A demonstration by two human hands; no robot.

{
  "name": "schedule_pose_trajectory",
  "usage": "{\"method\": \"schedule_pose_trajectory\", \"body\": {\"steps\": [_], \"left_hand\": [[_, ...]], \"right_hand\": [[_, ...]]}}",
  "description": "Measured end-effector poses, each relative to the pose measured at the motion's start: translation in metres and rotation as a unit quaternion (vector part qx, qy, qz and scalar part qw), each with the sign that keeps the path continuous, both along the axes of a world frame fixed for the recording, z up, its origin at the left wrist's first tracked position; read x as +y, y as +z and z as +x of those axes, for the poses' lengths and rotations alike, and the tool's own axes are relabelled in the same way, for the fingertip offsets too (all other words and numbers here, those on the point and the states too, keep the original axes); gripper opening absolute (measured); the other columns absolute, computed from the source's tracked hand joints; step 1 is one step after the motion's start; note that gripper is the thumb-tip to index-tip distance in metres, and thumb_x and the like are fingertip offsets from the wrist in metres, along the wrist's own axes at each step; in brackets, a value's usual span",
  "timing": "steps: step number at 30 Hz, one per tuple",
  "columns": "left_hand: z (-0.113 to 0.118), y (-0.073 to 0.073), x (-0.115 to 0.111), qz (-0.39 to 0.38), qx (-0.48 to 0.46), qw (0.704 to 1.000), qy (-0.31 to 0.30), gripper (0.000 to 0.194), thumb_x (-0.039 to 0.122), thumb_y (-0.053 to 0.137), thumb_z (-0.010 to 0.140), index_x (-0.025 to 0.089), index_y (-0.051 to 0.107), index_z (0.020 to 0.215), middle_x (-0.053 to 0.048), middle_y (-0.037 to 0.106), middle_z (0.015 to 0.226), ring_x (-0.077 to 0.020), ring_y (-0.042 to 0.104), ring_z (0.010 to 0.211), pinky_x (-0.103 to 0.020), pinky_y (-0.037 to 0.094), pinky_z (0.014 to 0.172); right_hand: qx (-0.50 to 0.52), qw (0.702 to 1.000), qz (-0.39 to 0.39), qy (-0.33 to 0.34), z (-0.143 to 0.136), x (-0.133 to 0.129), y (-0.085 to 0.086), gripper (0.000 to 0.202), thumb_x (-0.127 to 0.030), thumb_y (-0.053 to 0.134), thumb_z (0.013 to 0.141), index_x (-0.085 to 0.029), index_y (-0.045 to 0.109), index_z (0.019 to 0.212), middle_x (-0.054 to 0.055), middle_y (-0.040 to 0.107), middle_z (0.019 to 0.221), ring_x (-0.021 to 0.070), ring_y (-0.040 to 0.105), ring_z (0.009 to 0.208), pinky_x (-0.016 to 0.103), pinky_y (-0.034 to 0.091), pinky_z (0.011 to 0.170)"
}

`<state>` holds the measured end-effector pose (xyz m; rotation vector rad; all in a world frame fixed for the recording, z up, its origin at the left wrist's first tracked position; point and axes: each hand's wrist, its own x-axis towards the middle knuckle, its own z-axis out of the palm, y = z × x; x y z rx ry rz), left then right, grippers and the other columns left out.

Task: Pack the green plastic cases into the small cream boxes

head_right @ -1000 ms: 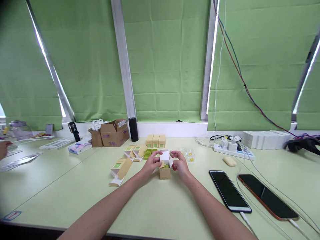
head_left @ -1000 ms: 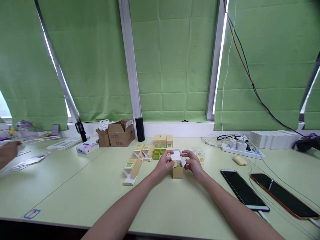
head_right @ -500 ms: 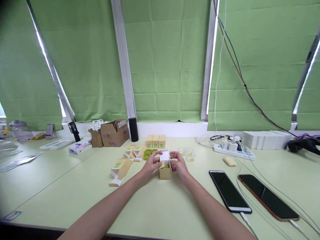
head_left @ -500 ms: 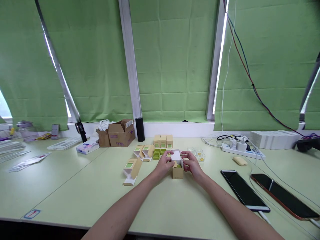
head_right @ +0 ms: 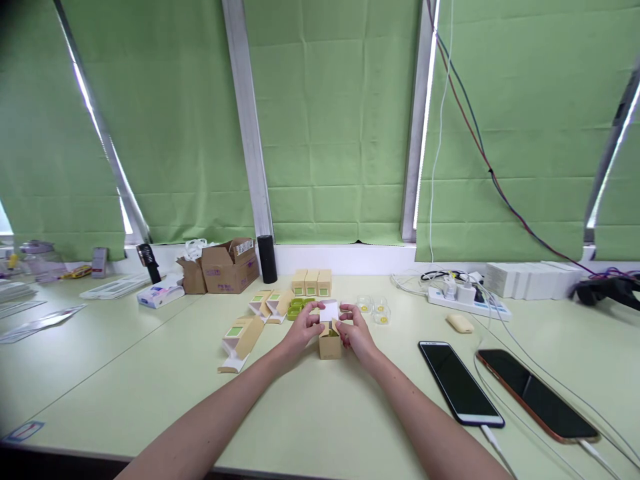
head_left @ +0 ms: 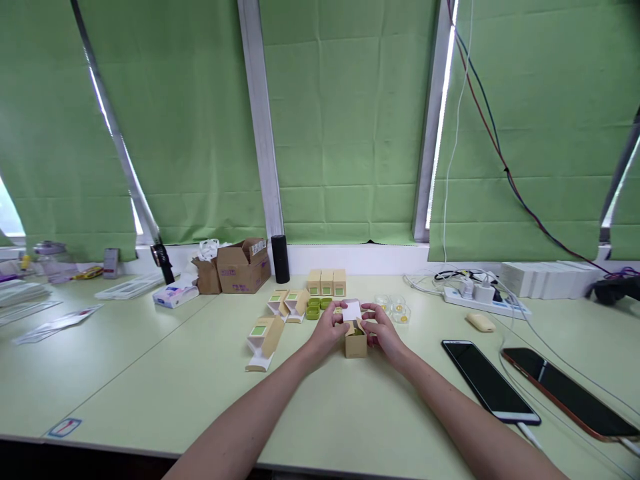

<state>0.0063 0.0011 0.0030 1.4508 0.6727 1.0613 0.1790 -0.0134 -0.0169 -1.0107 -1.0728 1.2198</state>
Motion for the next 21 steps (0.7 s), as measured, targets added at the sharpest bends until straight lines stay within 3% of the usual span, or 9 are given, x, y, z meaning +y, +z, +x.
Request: {"method": "schedule_pose_trajectory", "body": {"steps": [12,21], "left_hand": [[-0.0005,-0.0026,0.0025,0.021,0.001,1.0,-0.007,0.051,0.024,0.072,0.072,0.023,0.039,0.112,0.0,0.071,0.08,-0.0185,0.068,0.07,-0.03,0.047,0.07],[0.0003,-0.0032,-0.0003,0.018,-0.006,1.0,0.021,0.057,0.023,0.072,0.074,0.026,0.031,0.113,0.003,0.068,0.081,-0.0157,0.066,0.07,-0.029,0.048,0.071]], "right_hand": [[-0.021,1.0,-0.001,-0.001,-0.0012,-0.0009,-0.0002,0.05,-0.032,0.072,0.063,-0.029,0.054,0.11,-0.002,0.051,0.099,0.0101,0.052,0.057,0.024,0.034,0.047],[-0.03,1.0,-0.002,-0.001,-0.0016,-0.0027,0.0008,0.05,-0.033,0.073,0.064,-0.03,0.054,0.11,-0.002,0.051,0.099,0.0089,0.051,0.054,0.023,0.033,0.046]]}}
